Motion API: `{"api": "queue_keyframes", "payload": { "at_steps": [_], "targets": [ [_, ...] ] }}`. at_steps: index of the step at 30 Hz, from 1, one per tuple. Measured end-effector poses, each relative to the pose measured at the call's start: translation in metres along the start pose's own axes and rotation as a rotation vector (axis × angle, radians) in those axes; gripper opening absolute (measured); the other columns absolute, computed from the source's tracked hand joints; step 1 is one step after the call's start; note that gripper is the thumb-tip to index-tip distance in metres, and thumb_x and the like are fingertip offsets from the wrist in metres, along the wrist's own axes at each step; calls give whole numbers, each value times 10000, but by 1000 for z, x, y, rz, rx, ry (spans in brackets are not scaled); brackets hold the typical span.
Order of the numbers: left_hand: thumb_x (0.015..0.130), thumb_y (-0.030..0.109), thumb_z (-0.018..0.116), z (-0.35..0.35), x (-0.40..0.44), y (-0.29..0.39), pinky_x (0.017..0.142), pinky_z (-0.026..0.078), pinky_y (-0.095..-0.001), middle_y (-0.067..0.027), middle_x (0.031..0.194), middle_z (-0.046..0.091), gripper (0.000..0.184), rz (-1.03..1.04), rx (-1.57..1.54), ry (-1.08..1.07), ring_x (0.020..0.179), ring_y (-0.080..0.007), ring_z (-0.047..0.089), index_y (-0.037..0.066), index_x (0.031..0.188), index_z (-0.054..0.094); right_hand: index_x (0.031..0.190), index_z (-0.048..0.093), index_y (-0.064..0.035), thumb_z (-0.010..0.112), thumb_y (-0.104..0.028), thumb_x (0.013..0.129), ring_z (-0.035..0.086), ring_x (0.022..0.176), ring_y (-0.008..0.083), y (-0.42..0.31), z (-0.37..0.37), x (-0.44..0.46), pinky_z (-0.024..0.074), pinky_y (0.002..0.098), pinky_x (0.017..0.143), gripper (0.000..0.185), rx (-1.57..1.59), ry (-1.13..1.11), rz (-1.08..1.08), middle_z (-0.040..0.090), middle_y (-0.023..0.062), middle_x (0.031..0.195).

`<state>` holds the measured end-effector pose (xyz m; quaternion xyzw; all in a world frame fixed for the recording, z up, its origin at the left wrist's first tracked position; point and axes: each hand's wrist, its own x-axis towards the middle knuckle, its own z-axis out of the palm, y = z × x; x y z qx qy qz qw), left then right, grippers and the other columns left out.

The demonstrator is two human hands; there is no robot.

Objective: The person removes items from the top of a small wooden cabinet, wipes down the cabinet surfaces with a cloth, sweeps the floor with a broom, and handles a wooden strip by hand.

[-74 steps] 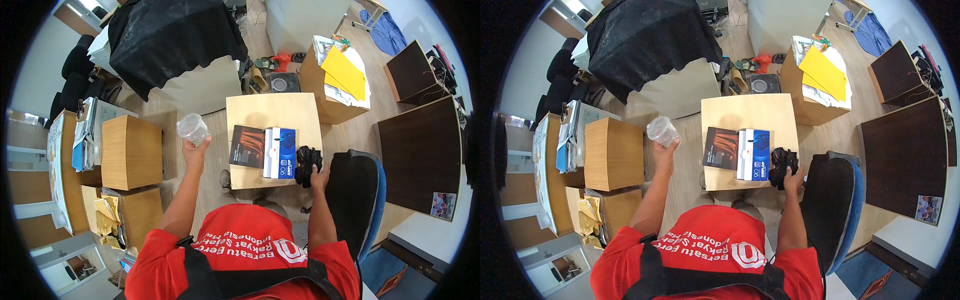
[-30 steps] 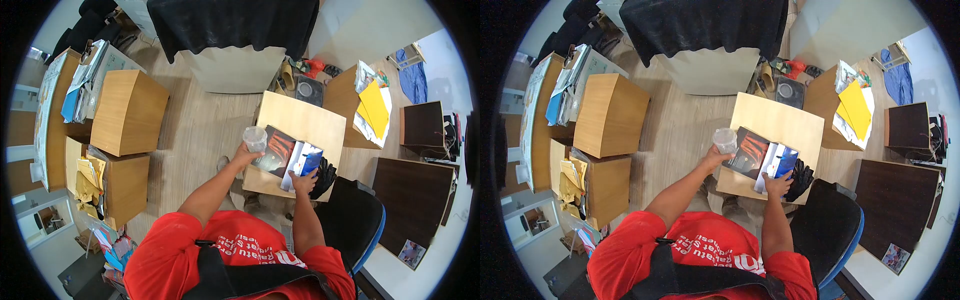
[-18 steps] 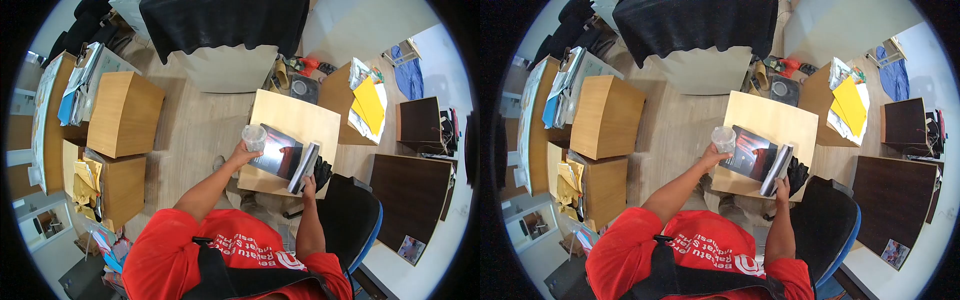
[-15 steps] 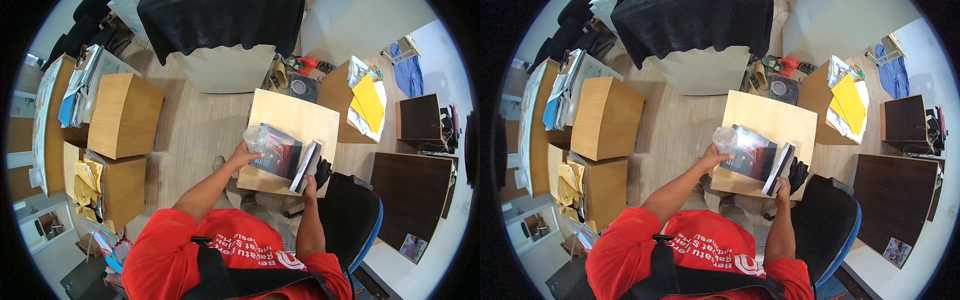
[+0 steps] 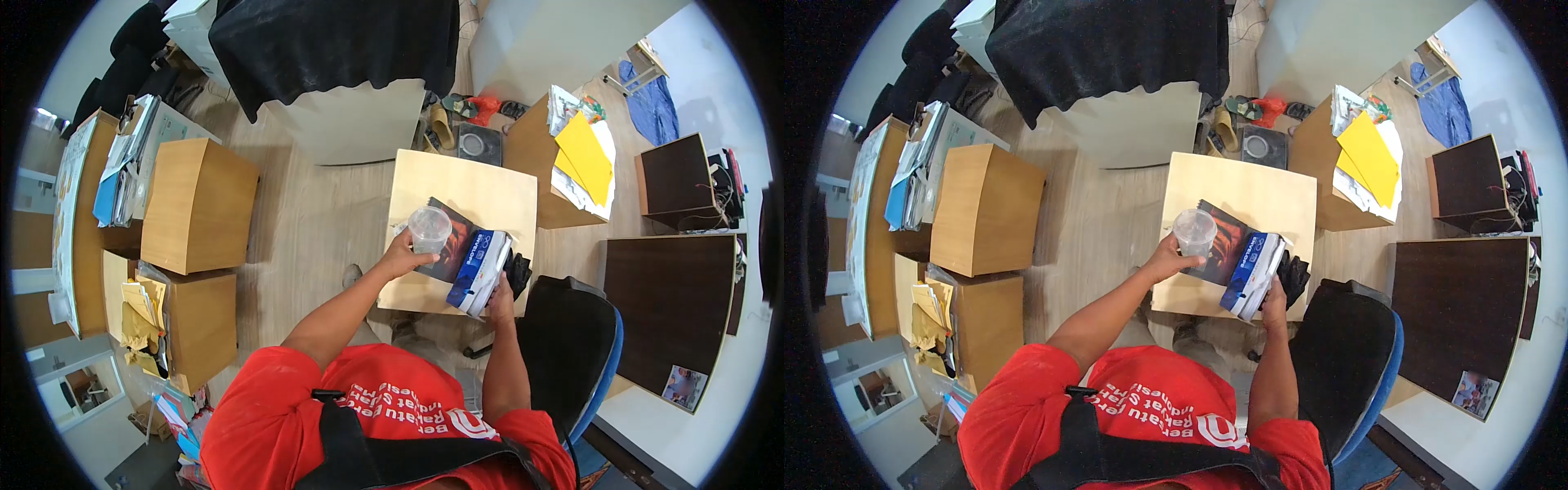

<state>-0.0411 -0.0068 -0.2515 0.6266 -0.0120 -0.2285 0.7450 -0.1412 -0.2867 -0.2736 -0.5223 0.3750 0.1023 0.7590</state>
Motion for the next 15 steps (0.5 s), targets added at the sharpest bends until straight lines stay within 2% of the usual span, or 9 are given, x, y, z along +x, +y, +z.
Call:
{"api": "queue_keyframes", "payload": {
  "at_steps": [2, 3, 5, 6, 10, 12, 15],
  "targets": [
    [697, 107, 842, 0, 1, 2, 1013, 409, -326, -48, 1248, 584, 729, -8, 25, 8, 1158, -155, 534, 29, 1317, 468, 1446, 312, 35, 595, -192, 918, 585, 1079, 217, 8, -1, 8, 451, 326, 950, 640, -204, 61, -265, 532, 153, 1315],
    [694, 117, 846, 0, 2, 3, 1007, 416, -329, -51, 1234, 593, 731, -20, 50, 19, 1145, -158, 544, 26, 1314, 470, 1446, 312, 35, 595, -192, 918, 585, 1079, 217, 11, 2, 6, 451, 326, 950, 640, -202, 63, -268, 532, 153, 1315],
    [693, 126, 848, 1, 5, 5, 1001, 422, -330, -54, 1223, 598, 726, -6, 66, 16, 1135, -160, 550, 23, 1307, 475, 1481, 222, 27, 698, -60, 795, 569, 1119, 237, 19, 7, 0, 446, 314, 950, 839, -660, 161, -491, 516, 201, 1334],
    [693, 136, 851, 1, 6, 9, 994, 428, -330, -57, 1212, 604, 721, 7, 79, 16, 1126, -162, 556, 20, 1301, 480, 1481, 222, 27, 698, -60, 795, 569, 1119, 237, 19, 6, 1, 446, 314, 950, 839, -659, 161, -493, 516, 201, 1334],
    [699, 145, 847, 6, 9, 29, 981, 437, -332, -60, 1200, 608, 695, 125, 80, 52, 1119, -163, 559, 26, 1286, 495, 1456, 236, 56, 636, 128, 728, 541, 1157, 252, 22, 6, 15, 418, 317, 986, 833, -417, 246, -542, 483, 221, 1352],
    [702, 157, 844, 4, 13, 41, 964, 446, -336, -60, 1180, 615, 674, 179, 49, 41, 1102, -163, 566, 32, 1272, 507, 1446, 254, 65, 640, 120, 737, 526, 1183, 254, 15, -4, 17, 405, 317, 1001, 809, -466, 297, -503, 482, 224, 1354],
    [700, 163, 840, -1, 19, 58, 955, 449, -341, -60, 1165, 621, 664, 129, 150, 81, 1087, -165, 571, 34, 1264, 513, 1435, 277, 73, 644, 102, 744, 544, 1171, 260, 7, -13, 19, 414, 322, 993, 783, -514, 334, -548, 511, 230, 1328]
  ]
}}
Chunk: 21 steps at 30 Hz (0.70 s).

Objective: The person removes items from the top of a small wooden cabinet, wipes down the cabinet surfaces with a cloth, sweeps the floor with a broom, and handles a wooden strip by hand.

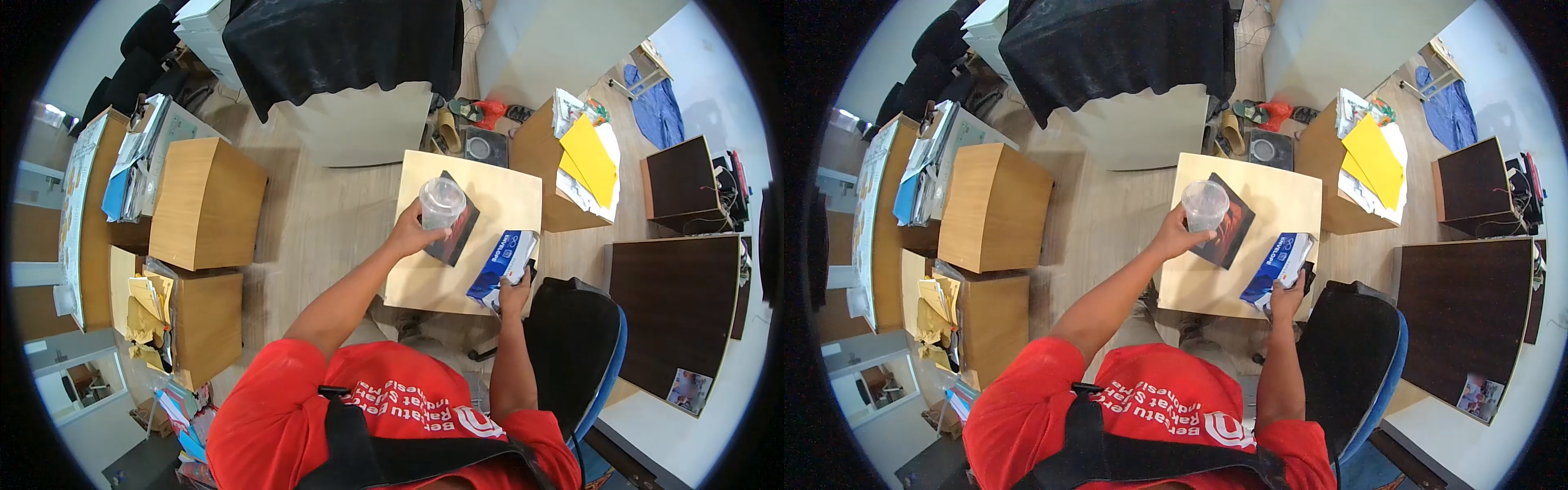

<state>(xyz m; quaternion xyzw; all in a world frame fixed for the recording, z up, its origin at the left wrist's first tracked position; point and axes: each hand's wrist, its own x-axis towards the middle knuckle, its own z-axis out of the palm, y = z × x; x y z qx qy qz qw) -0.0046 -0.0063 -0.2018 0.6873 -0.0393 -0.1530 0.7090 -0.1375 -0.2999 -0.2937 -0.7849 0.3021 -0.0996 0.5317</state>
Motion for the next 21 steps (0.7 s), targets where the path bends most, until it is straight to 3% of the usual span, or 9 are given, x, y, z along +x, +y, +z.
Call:
{"api": "queue_keyframes", "payload": {
  "at_steps": [4, 6, 8, 11, 14, 16, 21],
  "targets": [
    [692, 175, 838, -3, 12, 14, 976, 434, -351, -74, 1180, 616, 679, 53, 40, 22, 1113, -182, 563, 31, 1268, 510, 1421, 291, 94, 642, 83, 755, 556, 1152, 280, -16, 1, -3, 431, 335, 979, 753, -44, 11, -13, 511, 245, 1315],
    [684, 195, 839, 0, 15, 21, 978, 432, -349, -86, 1185, 615, 691, 96, 58, 40, 1120, -193, 563, 40, 1269, 505, 1444, 308, 14, 681, -40, 770, 610, 1114, 323, -16, 10, -12, 454, 364, 954, 771, -269, 11, -162, 604, 257, 1213],
    [676, 216, 840, 3, 18, 31, 980, 429, -347, -98, 1189, 615, 704, 138, 72, 56, 1127, -204, 564, 49, 1270, 501, 1478, 257, -51, 726, -126, 762, 617, 1061, 400, -40, 15, -24, 477, 413, 910, 860, -510, -129, 20, 612, 267, 1189],
    [675, 218, 843, 6, 22, 39, 991, 421, -350, -101, 1202, 609, 714, 140, 37, 41, 1139, -207, 558, 51, 1277, 498, 1495, 203, -62, 758, -166, 743, 603, 1064, 417, -49, 27, -32, 469, 434, 916, 941, -524, -156, 52, 601, 267, 1198],
    [680, 198, 841, 3, 23, 41, 997, 418, -346, -101, 1211, 605, 712, 173, 83, 60, 1149, -205, 553, 50, 1284, 494, 1505, 177, -80, 797, -221, 713, 546, 1145, 423, -65, 30, -35, 438, 451, 959, 1016, -560, -142, 72, 516, 271, 1306],
    [683, 187, 839, -1, 24, 49, 1001, 415, -344, -100, 1228, 597, 716, 197, 87, 50, 1158, -204, 549, 49, 1292, 489, 1508, 185, -96, 824, -271, 686, 461, 1227, 446, -70, 30, -33, 397, 468, 1006, 1056, -566, -86, -136, 390, 273, 1409],
    [680, 198, 840, -11, 22, 83, 1009, 409, -348, -97, 1235, 593, 720, 219, 63, 56, 1163, -202, 545, 45, 1290, 489, 1508, 198, -107, 837, -291, 671, 355, 1317, 441, -90, 39, -28, 352, 498, 1044, 1069, -764, -109, -221, 274, 266, 1481]
  ]
}}
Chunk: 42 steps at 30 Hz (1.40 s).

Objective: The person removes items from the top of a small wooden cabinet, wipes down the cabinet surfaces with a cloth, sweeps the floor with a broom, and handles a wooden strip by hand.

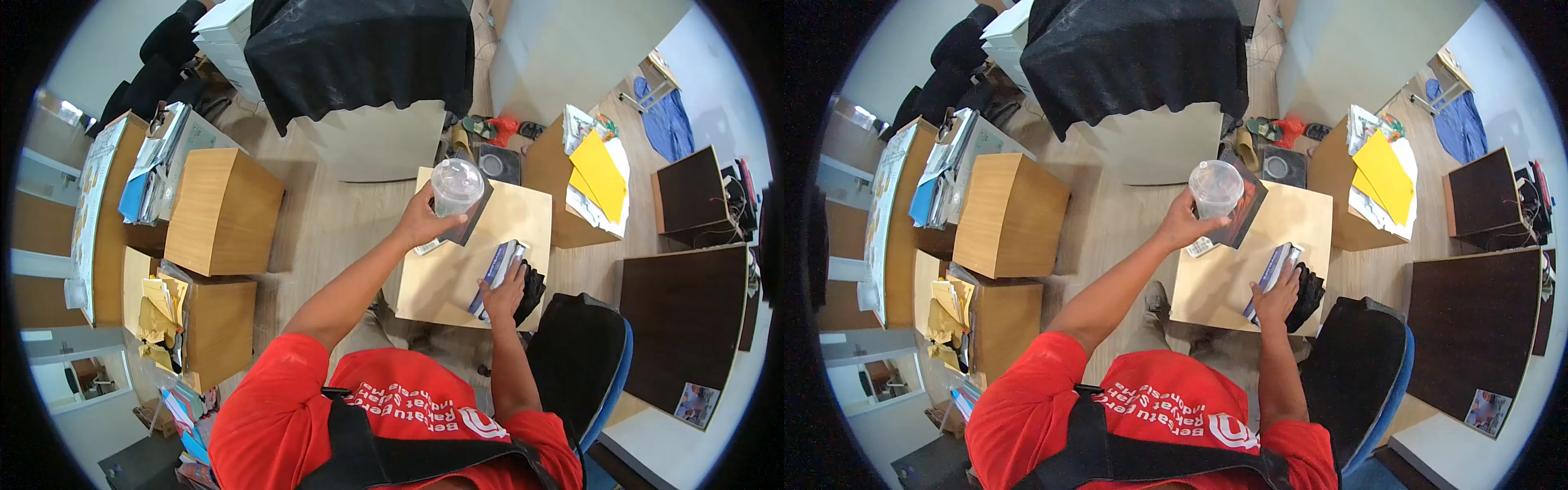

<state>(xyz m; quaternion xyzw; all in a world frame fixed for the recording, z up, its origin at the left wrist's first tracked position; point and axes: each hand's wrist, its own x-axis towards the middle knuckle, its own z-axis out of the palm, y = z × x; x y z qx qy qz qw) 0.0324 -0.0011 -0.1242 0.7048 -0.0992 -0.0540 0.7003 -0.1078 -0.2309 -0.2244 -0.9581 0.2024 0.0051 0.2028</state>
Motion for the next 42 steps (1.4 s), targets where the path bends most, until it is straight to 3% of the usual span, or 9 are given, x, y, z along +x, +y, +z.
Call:
{"api": "queue_keyframes", "payload": {
  "at_steps": [6, 11, 15, 21, 27, 31, 34, 38, 42],
  "targets": [
    [673, 222, 852, -26, 6, 14, 1012, 406, -346, -90, 1234, 595, 733, 56, 64, 31, 1151, -191, 548, 38, 1284, 492, 1479, 309, -123, 816, -346, 683, 167, 1416, 449, -22, 0, 6, 198, 524, 1134, 970, -186, -86, -60, 193, 251, 1532],
    [667, 236, 857, -51, 2, 19, 1002, 417, -351, -96, 1192, 612, 686, 70, 27, 71, 1140, -182, 547, 41, 1241, 535, 1374, 472, -66, 735, -282, 763, 178, 1414, 450, -38, 8, 9, 181, 539, 1139, 700, -248, -88, -255, 239, 256, 1519],
    [656, 241, 863, -66, -13, 40, 1015, 404, -346, -76, 1193, 613, 709, 95, 18, 172, 1137, -184, 548, 55, 1259, 539, 1317, 527, -54, 682, -200, 810, 269, 1386, 422, -53, 40, 24, 249, 528, 1121, 550, -164, -369, -413, 329, 203, 1492],
    [695, 216, 840, -104, -36, 58, 1033, 386, -345, -75, 1217, 600, 723, 147, 85, 248, 1156, -173, 535, 41, 1303, 491, 1394, 424, -70, 666, -133, 811, 266, 1386, 422, -92, 81, 49, 320, 526, 1089, 634, -250, -464, -587, 301, 197, 1504],
    [631, 238, 841, -142, -61, 61, 1016, 398, -381, -145, 1186, 583, 743, 156, 58, 383, 1131, -278, 549, 40, 1267, 511, 1492, 284, -147, 669, -46, 750, 180, 1436, 386, -111, 123, 67, 325, 498, 1098, 841, -452, -547, -654, 190, 157, 1568],
    [637, 206, 846, -171, -73, 60, 1018, 393, -373, -131, 1186, 594, 751, 146, 141, 422, 1132, -259, 549, 42, 1286, 506, 1422, 385, -130, 666, -40, 741, 382, 1299, 373, -98, 145, 70, 378, 481, 1025, 742, -478, -435, -690, 437, 183, 1380],
    [688, 194, 852, -190, -76, 53, 1007, 417, -348, -67, 1208, 605, 726, 177, 144, 357, 1128, -170, 548, 45, 1301, 493, 1326, 476, -56, 627, -81, 734, 466, 1176, 372, -103, 131, 60, 390, 490, 979, 612, -434, -447, -681, 519, 197, 1218],
    [695, 164, 855, -207, -73, 55, 988, 437, -337, -65, 1195, 615, 704, 152, 151, 328, 1117, -140, 558, 21, 1286, 501, 1212, 520, -66, 670, -250, 762, 595, 1008, 433, -130, 101, 42, 499, 514, 833, 509, -238, -423, -329, 563, 238, 1119],
    [715, 128, 833, -213, -69, 59, 990, 436, -329, -67, 1208, 613, 693, 114, 204, 264, 1120, -142, 560, 9, 1304, 488, 1101, 548, -22, 732, -222, 762, 641, 876, 292, -109, 129, 38, 529, 419, 746, 435, 415, -328, -15, 614, 121, 917]
  ]
}}
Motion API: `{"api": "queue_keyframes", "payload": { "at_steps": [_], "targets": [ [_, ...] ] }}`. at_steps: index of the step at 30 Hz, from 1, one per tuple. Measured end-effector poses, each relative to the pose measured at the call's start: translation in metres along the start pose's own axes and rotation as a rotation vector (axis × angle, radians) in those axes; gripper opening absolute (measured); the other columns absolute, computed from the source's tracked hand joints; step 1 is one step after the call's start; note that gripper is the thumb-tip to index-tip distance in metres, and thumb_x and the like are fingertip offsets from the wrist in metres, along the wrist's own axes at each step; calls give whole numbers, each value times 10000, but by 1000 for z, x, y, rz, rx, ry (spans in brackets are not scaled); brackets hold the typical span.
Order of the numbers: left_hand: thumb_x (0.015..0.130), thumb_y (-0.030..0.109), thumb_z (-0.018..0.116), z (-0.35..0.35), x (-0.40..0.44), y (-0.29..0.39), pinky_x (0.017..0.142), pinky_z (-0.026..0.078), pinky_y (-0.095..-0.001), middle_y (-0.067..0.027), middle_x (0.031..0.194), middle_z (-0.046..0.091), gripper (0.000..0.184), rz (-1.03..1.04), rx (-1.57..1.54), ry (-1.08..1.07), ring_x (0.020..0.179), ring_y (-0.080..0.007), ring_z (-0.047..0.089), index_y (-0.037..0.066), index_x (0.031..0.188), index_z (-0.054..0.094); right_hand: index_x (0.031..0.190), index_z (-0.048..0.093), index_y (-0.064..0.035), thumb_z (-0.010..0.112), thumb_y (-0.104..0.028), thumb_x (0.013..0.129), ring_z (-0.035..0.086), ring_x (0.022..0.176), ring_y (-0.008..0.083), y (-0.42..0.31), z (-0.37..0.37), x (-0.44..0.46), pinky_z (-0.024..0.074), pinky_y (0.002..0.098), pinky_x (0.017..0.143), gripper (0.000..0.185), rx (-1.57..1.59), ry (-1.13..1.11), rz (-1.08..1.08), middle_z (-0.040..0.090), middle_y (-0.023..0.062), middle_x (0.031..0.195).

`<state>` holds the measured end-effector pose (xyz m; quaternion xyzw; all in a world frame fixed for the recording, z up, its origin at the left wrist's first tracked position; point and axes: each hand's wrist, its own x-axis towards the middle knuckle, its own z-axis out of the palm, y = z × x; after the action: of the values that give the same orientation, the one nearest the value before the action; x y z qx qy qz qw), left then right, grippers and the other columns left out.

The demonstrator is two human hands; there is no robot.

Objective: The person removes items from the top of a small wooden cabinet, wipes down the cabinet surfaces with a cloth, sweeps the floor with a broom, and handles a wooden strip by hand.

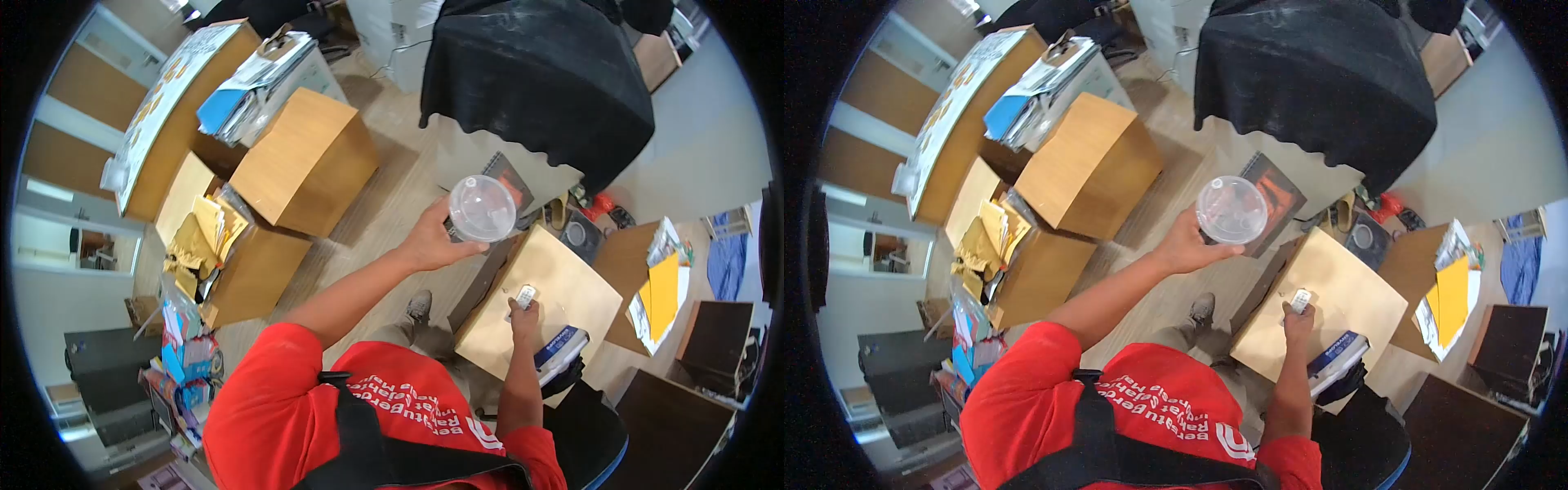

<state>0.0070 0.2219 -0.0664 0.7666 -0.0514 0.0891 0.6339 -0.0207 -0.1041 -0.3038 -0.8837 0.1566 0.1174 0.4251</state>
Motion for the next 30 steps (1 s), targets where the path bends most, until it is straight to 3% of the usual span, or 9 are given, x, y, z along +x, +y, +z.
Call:
{"api": "queue_keyframes", "payload": {
  "at_steps": [2, 3, 5, 6, 9, 13, 16, 23, 30],
  "targets": [
    [694, 131, 838, 5, 0, 3, 987, 433, -340, -73, 1197, 609, 692, -2, -39, -1, 1119, -164, 561, 25, 1289, 501, 1064, 566, -64, 727, -240, 811, 593, 756, 201, 0, 3, -3, 502, 355, 715, 348, 661, -52, 225, 593, 30, 884],
    [673, 134, 842, 9, -2, 5, 985, 431, -350, -80, 1187, 604, 691, -18, -71, 14, 1117, -186, 562, 40, 1275, 514, 1064, 566, -64, 727, -240, 811, 593, 756, 201, -14, -3, -11, 502, 355, 715, 348, 666, -28, 222, 593, 30, 884],
    [680, 132, 841, 15, -6, 19, 982, 436, -346, -82, 1188, 609, 684, -23, -102, -30, 1113, -183, 567, 36, 1273, 513, 1063, 570, -112, 718, -235, 834, 555, 691, 162, -51, -26, -30, 483, 332, 685, 299, 1121, -102, 278, 565, 0, 837],
    [686, 129, 839, 19, -8, 28, 980, 440, -342, -85, 1189, 613, 677, -41, -118, -57, 1110, -181, 571, 31, 1271, 512, 1099, 564, -99, 697, -206, 869, 622, 826, 180, -42, -32, -25, 519, 363, 776, 286, 1255, -184, 247, 614, 29, 875],
    [697, 115, 834, 36, -22, 57, 977, 440, -322, -76, 1189, 617, 683, -28, -89, -14, 1110, -163, 570, 17, 1284, 500, 1167, 553, -99, 674, -183, 874, 610, 989, 190, -69, -57, -36, 505, 372, 845, 328, 1410, -221, 46, 615, 14, 966],
    [700, 102, 833, 61, -47, 79, 978, 436, -311, -72, 1198, 608, 716, -2, -166, -41, 1119, -147, 561, -1, 1311, 473, 1260, 520, -97, 645, -135, 872, 563, 1115, 192, -93, -92, -57, 460, 370, 936, 410, 1527, -219, -52, 597, 11, 1112],
    [704, 93, 828, 78, -65, 87, 987, 427, -316, -64, 1196, 602, 737, -43, -262, -44, 1115, -144, 558, -9, 1331, 454, 1356, 450, -130, 655, -191, 844, 507, 1202, 207, -67, -101, -57, 393, 389, 1024, 555, 1428, -337, -156, 522, 29, 1296],
    [708, 15, 793, 106, -109, 68, 998, 433, -363, -95, 1250, 567, 756, -107, -429, -63, 1151, -184, 546, 21, 1355, 404, 1344, 498, -108, 651, 7, 820, 544, 1062, 99, -32, -118, -98, 425, 276, 930, 558, 1412, -258, -149, 586, -52, 1190],
    [707, 42, 803, 127, -151, 51, 1013, 416, -365, -69, 1238, 563, 769, -112, -365, -58, 1154, -180, 539, 53, 1358, 393, 1234, 575, -92, 708, -7, 799, 560, 916, 72, 0, -128, -127, 431, 252, 830, 463, 1290, -270, -45, 616, -56, 1023]
  ]
}}
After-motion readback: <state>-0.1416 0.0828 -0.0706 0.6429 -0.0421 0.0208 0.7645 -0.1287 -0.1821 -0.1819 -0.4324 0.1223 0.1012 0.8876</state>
